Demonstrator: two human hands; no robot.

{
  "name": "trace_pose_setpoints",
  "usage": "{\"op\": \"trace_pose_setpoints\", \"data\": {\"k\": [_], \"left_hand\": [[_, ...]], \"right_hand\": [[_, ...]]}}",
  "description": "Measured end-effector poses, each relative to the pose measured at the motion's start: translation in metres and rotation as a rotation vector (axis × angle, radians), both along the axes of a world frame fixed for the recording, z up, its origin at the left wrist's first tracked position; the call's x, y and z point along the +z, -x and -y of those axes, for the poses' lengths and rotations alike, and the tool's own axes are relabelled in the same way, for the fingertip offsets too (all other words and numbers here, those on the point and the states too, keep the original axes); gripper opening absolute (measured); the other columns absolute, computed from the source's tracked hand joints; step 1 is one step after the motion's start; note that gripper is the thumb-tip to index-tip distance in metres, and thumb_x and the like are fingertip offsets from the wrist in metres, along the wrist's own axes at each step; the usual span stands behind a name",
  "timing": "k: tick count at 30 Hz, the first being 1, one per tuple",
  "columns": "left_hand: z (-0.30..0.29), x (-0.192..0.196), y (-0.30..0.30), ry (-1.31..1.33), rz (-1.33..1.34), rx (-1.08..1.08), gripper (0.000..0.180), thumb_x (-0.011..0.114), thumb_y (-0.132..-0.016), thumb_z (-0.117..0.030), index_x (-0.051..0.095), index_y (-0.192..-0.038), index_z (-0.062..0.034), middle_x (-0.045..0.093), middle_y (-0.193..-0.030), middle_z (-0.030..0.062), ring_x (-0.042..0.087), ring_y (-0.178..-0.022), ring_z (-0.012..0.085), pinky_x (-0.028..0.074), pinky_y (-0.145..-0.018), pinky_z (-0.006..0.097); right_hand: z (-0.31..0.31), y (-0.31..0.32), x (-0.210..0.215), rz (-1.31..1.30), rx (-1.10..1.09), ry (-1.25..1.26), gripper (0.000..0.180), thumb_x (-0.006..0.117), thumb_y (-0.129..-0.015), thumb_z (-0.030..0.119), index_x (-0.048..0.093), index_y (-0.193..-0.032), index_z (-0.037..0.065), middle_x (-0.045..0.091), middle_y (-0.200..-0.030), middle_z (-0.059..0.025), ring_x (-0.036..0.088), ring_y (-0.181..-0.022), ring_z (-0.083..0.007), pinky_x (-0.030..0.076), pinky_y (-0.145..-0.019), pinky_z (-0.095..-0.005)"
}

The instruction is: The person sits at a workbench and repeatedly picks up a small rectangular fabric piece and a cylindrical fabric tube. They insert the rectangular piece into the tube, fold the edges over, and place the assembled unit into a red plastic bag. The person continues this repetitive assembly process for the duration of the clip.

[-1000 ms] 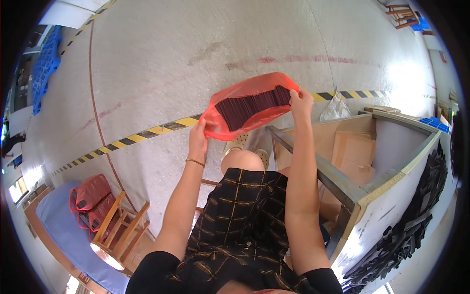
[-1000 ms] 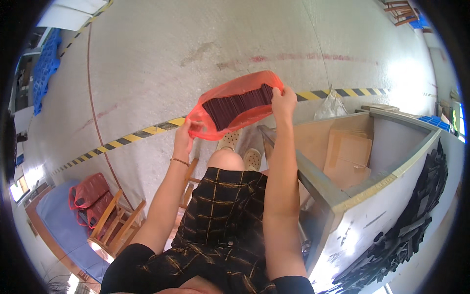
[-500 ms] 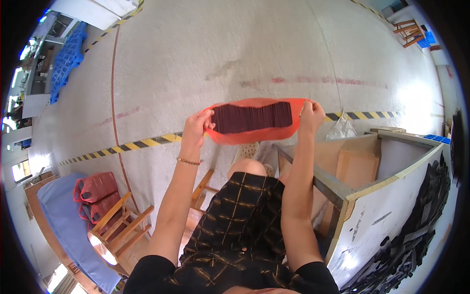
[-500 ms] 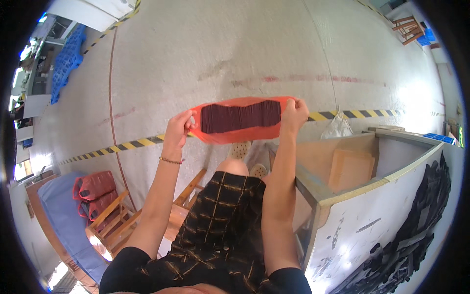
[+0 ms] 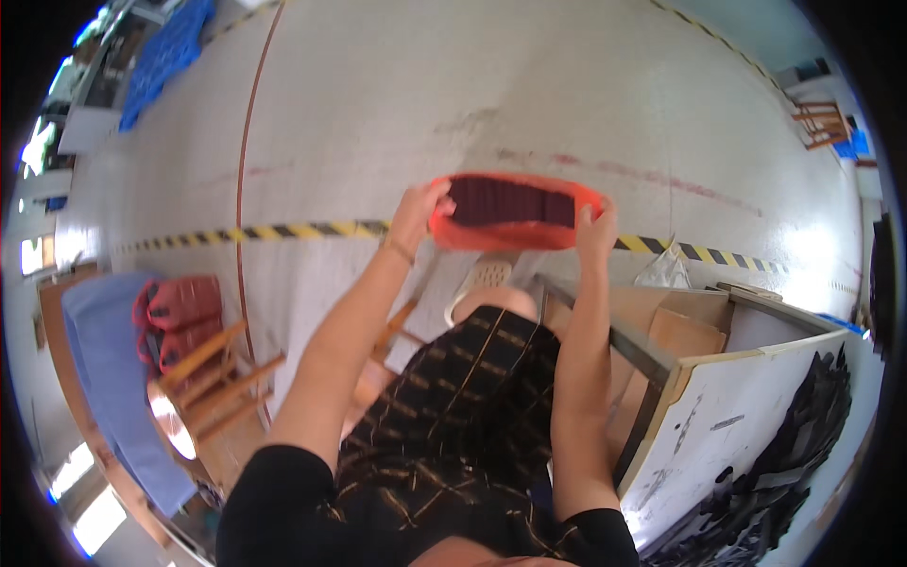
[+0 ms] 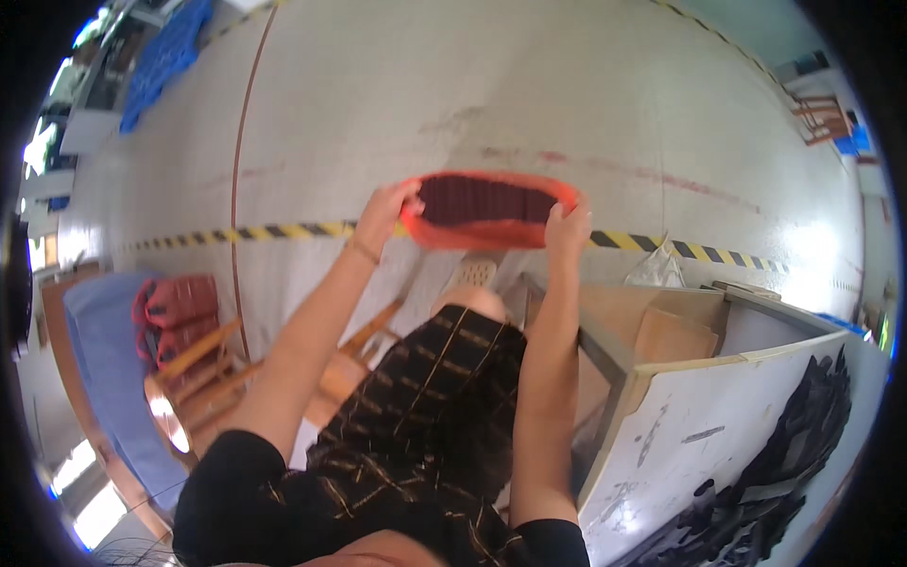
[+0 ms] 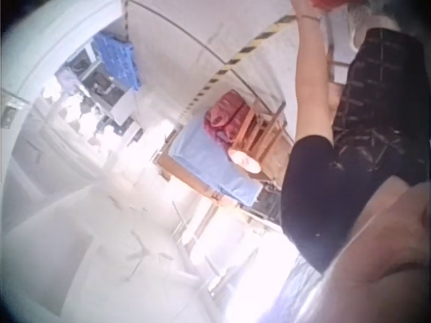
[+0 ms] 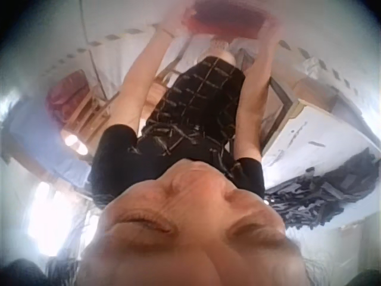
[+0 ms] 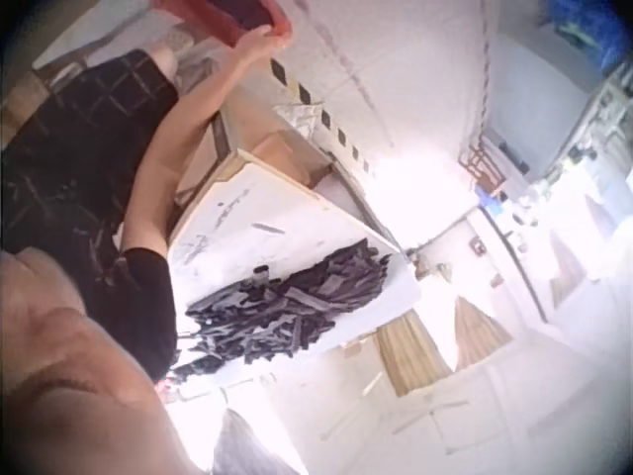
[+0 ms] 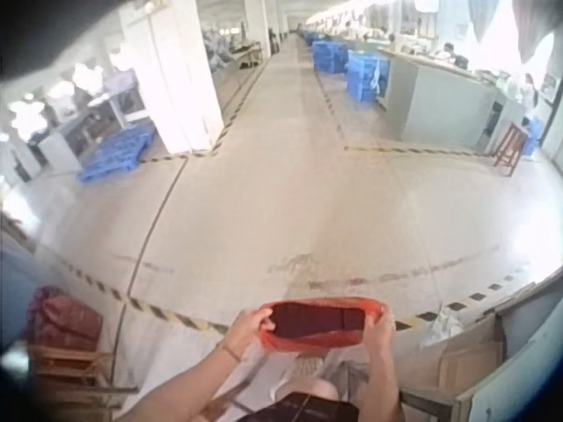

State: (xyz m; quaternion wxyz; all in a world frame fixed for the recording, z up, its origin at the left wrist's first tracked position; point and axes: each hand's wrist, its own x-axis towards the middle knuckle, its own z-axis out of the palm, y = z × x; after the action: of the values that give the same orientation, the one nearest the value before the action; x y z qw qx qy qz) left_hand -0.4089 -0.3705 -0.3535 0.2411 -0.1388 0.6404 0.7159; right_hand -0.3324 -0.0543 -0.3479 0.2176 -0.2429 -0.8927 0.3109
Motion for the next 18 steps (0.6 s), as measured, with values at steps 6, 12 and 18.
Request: {"op": "trace_pose_setpoints", "data": {"k": [6,12,18], "left_hand": [[0.01,-0.002,0.01,0.315,-0.165,-0.087,0.032,0.062,-0.09,-0.028,0.072,-0.094,0.0025,0.07,-0.075,0.0133,0.068,-0.07,0.0198,0.054,-0.066,0.036],[0.074,-0.018,-0.056,0.802,-0.539,-0.155,0.033,0.059,-0.084,-0.027,0.063,-0.065,0.0008,0.064,-0.072,0.0249,0.064,-0.068,0.0415,0.051,-0.062,0.048],[0.172,-0.024,-0.184,0.815,-0.402,-0.76,0.042,0.053,-0.088,-0.036,0.068,-0.077,0.0014,0.066,-0.076,0.0253,0.064,-0.073,0.0457,0.051,-0.069,0.054]], "right_hand": [[0.029,-0.036,0.044,0.038,-0.052,-0.076,0.044,0.065,-0.085,0.013,0.057,-0.126,-0.002,0.063,-0.115,-0.0225,0.062,-0.106,-0.037,0.048,-0.093,-0.046],[0.065,-0.101,0.106,0.158,0.167,0.244,0.031,0.062,-0.092,0.014,0.065,-0.118,-0.002,0.069,-0.107,-0.016,0.069,-0.093,-0.0242,0.054,-0.081,-0.0355],[0.115,-0.124,0.235,0.223,0.305,0.308,0.025,0.057,-0.095,0.011,0.066,-0.115,-0.001,0.068,-0.103,-0.0117,0.066,-0.088,-0.0169,0.053,-0.081,-0.03]]}}
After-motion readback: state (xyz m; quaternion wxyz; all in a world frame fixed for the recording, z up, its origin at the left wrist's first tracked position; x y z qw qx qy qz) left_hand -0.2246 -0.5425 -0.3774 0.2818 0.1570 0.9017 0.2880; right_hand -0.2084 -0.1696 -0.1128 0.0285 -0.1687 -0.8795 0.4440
